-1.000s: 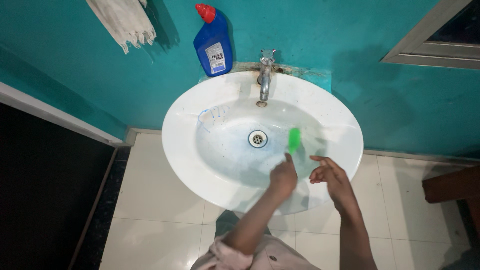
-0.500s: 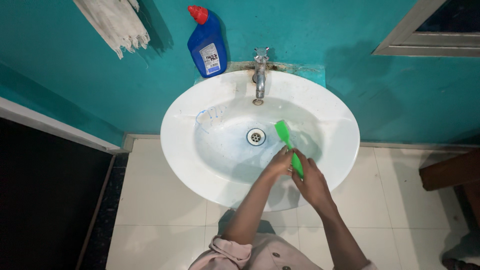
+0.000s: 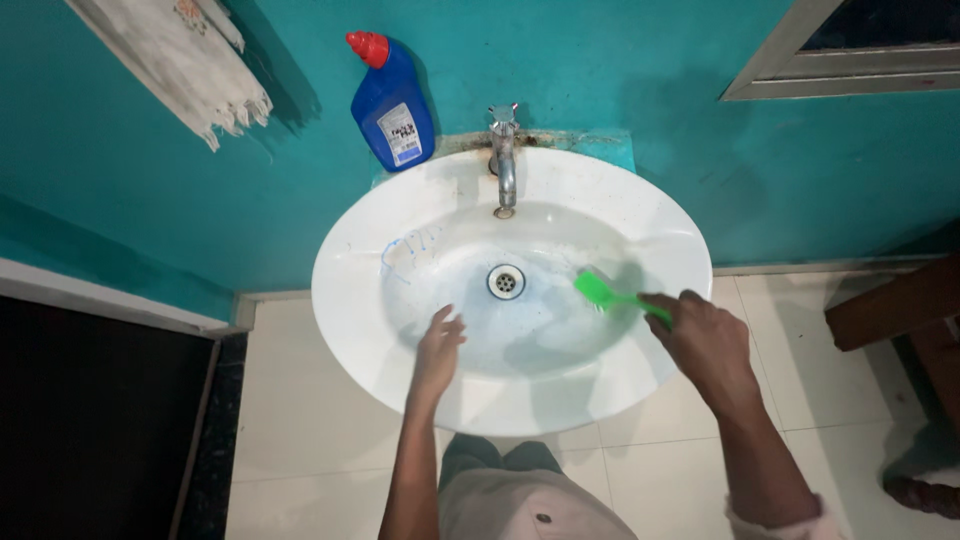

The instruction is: The person scrubs a white bathroom sink with a green brush, working in circular motions around the basin and near the drain. They briefly turn on the tap to rinse the brush and continue scrubbing the sink surface.

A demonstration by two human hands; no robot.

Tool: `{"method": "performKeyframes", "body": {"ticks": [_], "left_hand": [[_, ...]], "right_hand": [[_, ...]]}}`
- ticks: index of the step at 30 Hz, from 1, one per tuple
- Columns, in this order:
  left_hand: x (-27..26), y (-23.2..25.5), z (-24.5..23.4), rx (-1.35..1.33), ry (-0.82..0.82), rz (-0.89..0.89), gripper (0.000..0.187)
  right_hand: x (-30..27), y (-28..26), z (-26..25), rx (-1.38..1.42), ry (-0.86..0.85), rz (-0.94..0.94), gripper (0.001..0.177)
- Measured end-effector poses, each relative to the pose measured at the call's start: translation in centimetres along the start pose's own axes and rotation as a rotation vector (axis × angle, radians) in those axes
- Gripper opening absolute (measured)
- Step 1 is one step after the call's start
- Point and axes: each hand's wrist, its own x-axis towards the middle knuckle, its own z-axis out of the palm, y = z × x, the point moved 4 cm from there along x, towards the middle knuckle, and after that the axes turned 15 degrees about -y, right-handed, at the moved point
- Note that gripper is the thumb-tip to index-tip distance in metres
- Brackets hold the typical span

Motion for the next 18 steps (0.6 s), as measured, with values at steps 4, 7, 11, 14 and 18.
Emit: {"method": "performKeyframes", "body": {"ticks": [4, 7, 11, 14, 18], "left_hand": [[-2.0, 2.1, -2.3, -0.059, 0.066, -0.026, 0.051], [-1.6, 3.5, -2.1, -0.084, 0.037, 0.026, 0.049], [-1.7, 4.2, -2.2, -0.087, 0.034, 0.062, 0.047], [-1.8, 4.6, -3.2, -0.101, 0.061, 0.043, 0.046], [-2.3, 5.0, -4.5, -0.113, 0.123, 0.034, 0.046]], "right_hand": [[2.0, -3.2, 2.9, -0.056, 0.053, -0.123, 0.038], [5.5, -6.8, 4.7, -0.055, 0.232, -0.299, 0.034], [6.1, -5.1, 4.1, -0.09, 0.25, -0.305, 0.031], [4.0, -1.6, 2.2, -0.167, 0.191, -0.183, 0.028], [3.7, -1.8, 2.8, -0.192, 0.029, -0.082, 0.035]]}}
